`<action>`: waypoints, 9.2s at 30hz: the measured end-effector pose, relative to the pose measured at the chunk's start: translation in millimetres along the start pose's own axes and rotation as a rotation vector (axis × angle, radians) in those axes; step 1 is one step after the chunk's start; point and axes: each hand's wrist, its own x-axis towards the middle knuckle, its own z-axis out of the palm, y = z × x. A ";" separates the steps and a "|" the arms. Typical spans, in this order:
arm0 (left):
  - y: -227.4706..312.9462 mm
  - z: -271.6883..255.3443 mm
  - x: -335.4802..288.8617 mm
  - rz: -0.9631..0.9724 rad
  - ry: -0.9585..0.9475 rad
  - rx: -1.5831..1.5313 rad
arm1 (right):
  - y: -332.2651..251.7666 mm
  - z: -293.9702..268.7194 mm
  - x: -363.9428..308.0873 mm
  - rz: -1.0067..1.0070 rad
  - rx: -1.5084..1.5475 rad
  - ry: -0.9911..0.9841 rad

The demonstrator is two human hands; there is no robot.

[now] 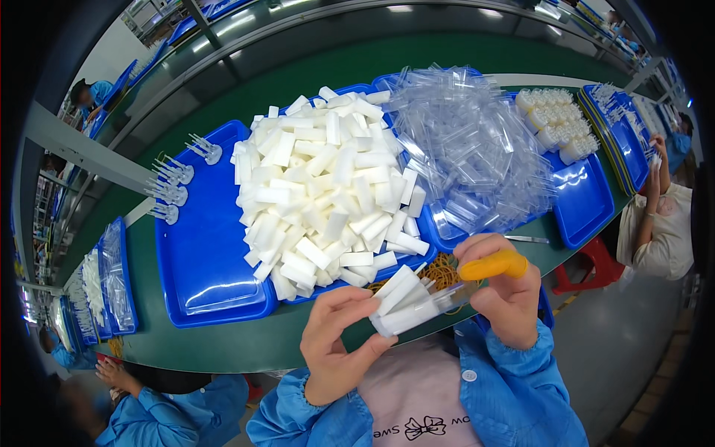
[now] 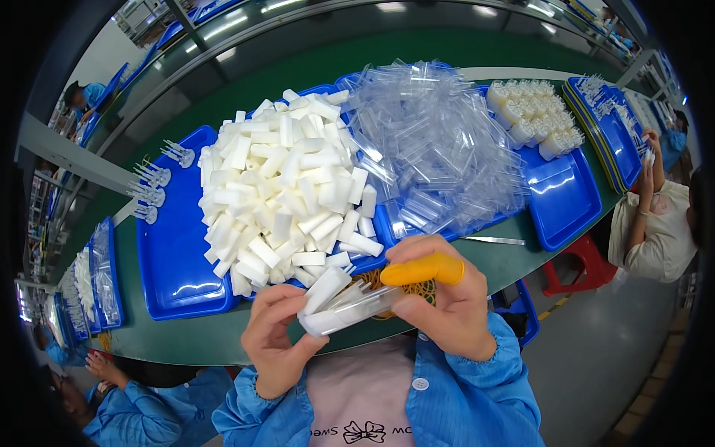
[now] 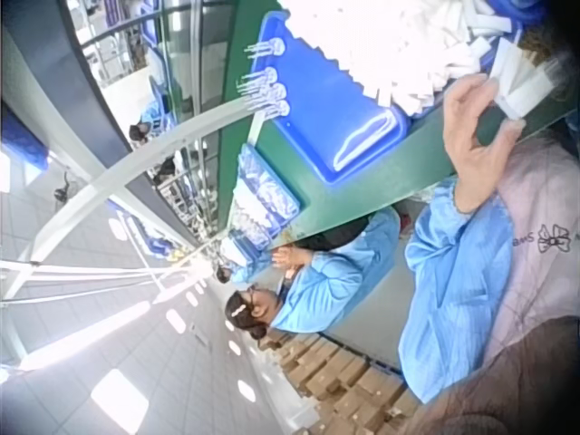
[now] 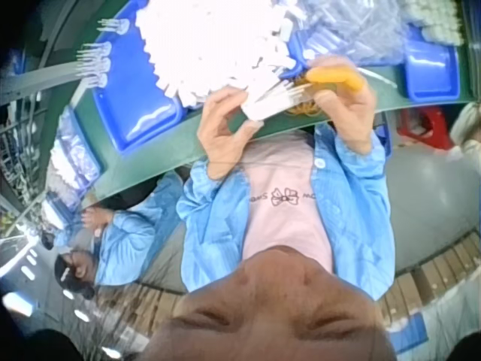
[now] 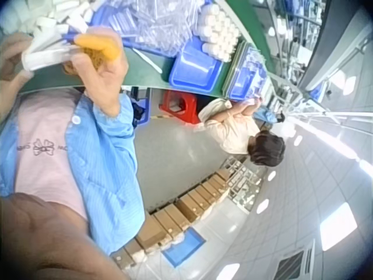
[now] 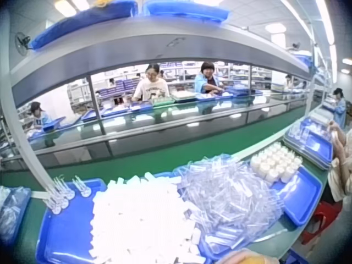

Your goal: The person assembles small white plastic components by inserting them into cylindrical holders. They use a yellow rubber band to secure the bundle and a metal tool to adjust the fit. The process is repeated for multiple units, which are then placed into a blue tray.

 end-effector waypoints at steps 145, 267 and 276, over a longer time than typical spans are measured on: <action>-13.0 -4.5 -13.7 -0.432 0.141 -0.686 | 11.3 -58.9 18.0 -0.150 -1.085 0.087; -43.1 0.2 -47.7 -0.829 -0.332 -1.344 | 7.4 40.8 -19.0 -0.157 -0.442 -0.650; -29.4 -45.9 -54.7 -0.426 0.147 -0.845 | 60.6 52.2 -13.2 -0.342 -1.111 -0.248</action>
